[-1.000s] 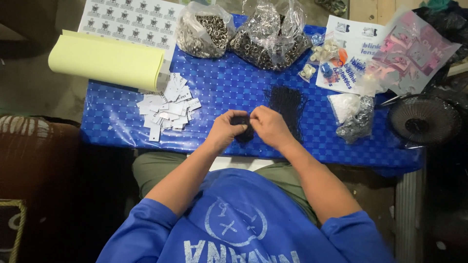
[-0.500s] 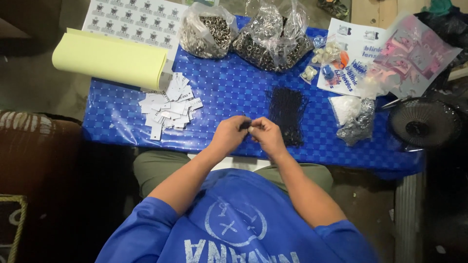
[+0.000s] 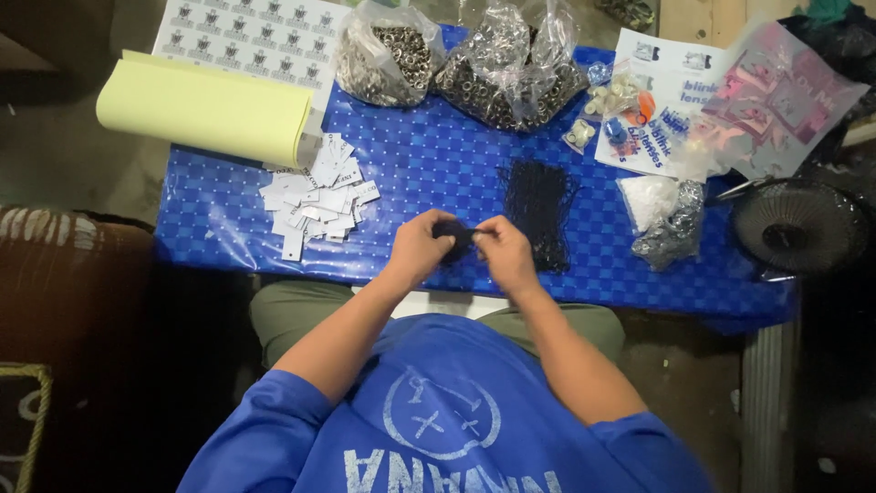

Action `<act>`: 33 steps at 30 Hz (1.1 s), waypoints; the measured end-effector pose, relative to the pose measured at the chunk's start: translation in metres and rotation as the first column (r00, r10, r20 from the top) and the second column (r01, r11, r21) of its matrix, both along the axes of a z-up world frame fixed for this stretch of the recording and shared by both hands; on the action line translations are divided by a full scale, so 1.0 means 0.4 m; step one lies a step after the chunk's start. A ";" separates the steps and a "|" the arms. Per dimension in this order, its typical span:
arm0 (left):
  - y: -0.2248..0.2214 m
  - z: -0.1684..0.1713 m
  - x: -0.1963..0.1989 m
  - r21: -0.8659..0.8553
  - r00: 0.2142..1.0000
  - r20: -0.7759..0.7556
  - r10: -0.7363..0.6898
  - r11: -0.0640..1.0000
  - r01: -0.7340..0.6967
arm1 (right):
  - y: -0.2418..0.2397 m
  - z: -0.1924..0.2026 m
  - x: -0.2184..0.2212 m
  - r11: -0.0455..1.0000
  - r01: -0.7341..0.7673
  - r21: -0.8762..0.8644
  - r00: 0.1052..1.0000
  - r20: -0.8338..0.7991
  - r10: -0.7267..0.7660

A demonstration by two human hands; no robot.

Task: The person is sorting and organizing black cable ties into piles on a table.

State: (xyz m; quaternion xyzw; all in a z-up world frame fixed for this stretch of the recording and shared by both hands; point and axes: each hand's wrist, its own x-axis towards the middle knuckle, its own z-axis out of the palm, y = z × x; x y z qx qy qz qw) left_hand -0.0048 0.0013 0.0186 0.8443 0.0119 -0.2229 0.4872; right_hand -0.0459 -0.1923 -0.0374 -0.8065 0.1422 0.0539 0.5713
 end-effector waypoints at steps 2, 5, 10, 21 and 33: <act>0.011 -0.026 0.004 -0.066 0.999 -0.019 0.045 0.997 -0.046 | -0.002 0.021 0.011 0.984 0.044 0.172 0.998 -0.040 -0.038; 0.015 -0.023 0.000 -0.234 0.991 -0.067 0.115 0.964 -0.127 | 0.004 0.055 0.013 0.893 0.150 0.425 0.988 -0.101 -0.118; 0.005 -0.014 -0.004 -0.431 0.978 -0.152 0.144 0.881 -0.197 | 0.007 0.029 0.011 0.836 0.183 0.517 0.982 -0.140 -0.128; -0.021 0.015 0.005 -0.027 0.998 -0.022 -0.060 0.998 0.059 | 0.009 0.112 0.042 0.963 -0.040 0.267 0.997 -0.049 0.055; -0.020 -0.033 -0.022 -0.104 0.997 -0.016 -0.073 0.992 0.071 | -0.064 0.348 0.143 0.961 -0.192 -0.199 0.978 -0.116 0.171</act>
